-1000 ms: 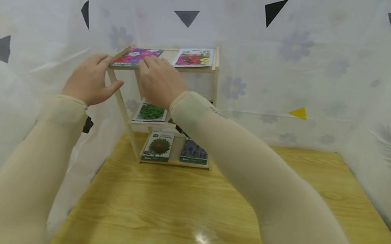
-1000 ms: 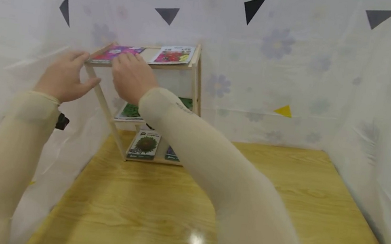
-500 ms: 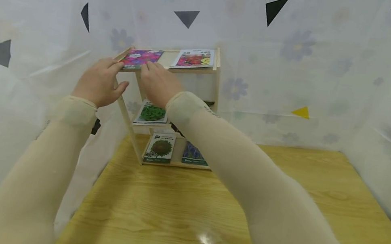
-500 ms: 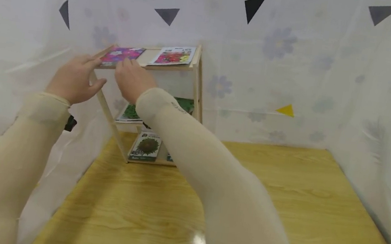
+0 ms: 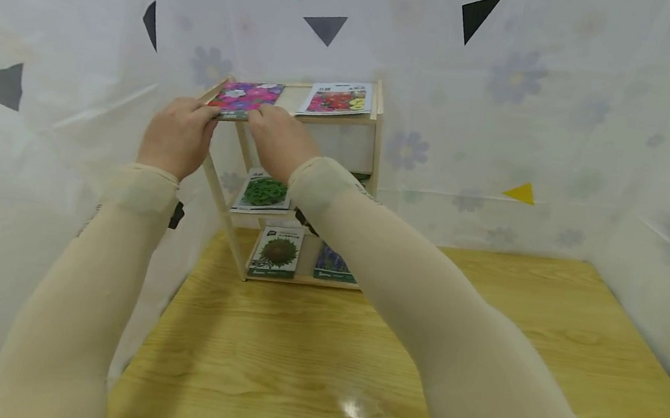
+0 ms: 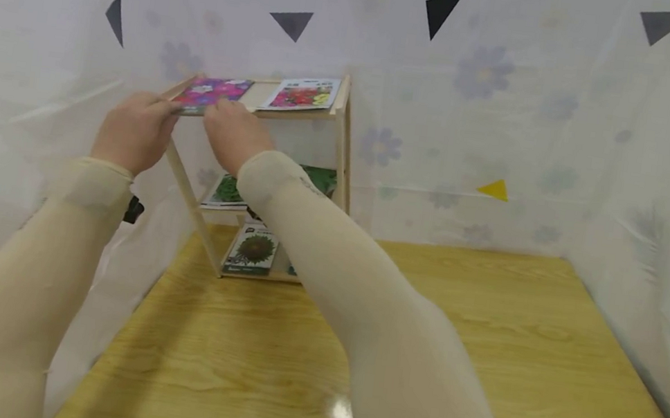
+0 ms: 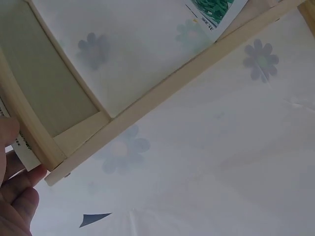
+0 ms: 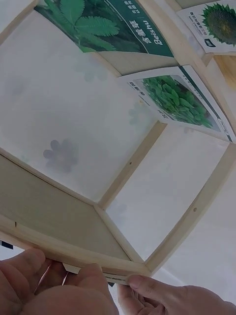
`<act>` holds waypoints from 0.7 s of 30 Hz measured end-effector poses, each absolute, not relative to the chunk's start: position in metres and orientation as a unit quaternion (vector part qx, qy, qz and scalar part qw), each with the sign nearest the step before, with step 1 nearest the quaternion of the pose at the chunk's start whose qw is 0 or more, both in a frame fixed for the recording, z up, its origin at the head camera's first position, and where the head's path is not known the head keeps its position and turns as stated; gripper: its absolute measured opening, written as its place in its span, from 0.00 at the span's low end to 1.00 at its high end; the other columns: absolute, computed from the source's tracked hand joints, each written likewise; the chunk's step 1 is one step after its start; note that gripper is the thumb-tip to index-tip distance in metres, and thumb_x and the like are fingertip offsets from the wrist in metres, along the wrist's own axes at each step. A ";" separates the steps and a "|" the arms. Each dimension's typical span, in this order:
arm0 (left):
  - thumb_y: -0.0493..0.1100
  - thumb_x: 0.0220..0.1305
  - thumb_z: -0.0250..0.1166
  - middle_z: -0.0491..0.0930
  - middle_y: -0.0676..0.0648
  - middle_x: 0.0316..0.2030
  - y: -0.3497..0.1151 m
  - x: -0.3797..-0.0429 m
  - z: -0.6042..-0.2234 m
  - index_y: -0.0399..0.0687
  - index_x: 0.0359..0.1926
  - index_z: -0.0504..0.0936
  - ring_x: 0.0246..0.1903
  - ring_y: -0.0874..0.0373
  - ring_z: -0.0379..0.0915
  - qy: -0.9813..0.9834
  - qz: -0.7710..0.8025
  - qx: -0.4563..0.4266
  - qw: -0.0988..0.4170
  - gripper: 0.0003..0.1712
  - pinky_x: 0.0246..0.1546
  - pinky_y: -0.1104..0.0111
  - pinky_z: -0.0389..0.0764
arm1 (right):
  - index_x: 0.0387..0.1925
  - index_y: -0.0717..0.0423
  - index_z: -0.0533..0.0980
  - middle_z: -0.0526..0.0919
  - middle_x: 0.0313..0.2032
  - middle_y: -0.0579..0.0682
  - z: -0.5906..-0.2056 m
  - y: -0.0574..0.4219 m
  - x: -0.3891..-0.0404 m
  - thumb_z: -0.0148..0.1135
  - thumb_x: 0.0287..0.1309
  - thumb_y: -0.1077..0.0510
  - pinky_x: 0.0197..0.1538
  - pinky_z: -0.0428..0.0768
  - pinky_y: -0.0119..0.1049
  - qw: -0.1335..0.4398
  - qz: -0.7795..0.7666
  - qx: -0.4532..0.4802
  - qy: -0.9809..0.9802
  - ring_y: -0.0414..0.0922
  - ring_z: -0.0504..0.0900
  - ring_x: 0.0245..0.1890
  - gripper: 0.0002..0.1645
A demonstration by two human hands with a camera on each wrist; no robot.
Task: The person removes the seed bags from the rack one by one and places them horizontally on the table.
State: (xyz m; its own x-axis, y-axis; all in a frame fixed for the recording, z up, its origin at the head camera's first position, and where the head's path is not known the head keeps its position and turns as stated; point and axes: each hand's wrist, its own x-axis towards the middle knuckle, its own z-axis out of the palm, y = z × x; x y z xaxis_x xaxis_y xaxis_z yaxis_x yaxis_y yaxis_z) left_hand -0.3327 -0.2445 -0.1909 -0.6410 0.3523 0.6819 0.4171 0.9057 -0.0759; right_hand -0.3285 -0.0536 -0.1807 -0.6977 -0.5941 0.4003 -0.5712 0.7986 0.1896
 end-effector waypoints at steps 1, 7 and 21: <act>0.36 0.69 0.57 0.80 0.34 0.42 -0.245 -0.333 -0.191 0.34 0.51 0.81 0.46 0.37 0.73 -0.904 -0.044 -0.211 0.368 0.14 0.51 0.48 0.74 | 0.64 0.61 0.66 0.74 0.56 0.54 -0.180 -0.053 -0.329 0.45 0.71 0.60 0.58 0.72 0.30 0.226 -0.021 0.316 -0.921 0.46 0.75 0.55 0.23; 0.37 0.69 0.58 0.80 0.35 0.40 -0.247 -0.331 -0.192 0.37 0.50 0.83 0.44 0.38 0.74 -0.895 -0.046 -0.226 0.381 0.14 0.48 0.48 0.75 | 0.64 0.60 0.66 0.73 0.58 0.52 -0.179 -0.051 -0.327 0.43 0.72 0.60 0.58 0.72 0.28 0.211 0.006 0.313 -0.926 0.43 0.74 0.56 0.22; 0.38 0.67 0.61 0.81 0.36 0.37 -0.255 -0.317 -0.200 0.40 0.48 0.84 0.35 0.40 0.76 -0.862 -0.036 -0.254 0.438 0.12 0.37 0.49 0.78 | 0.60 0.55 0.70 0.72 0.58 0.50 -0.185 -0.043 -0.316 0.50 0.70 0.53 0.60 0.70 0.28 0.242 0.031 0.347 -0.905 0.43 0.71 0.58 0.21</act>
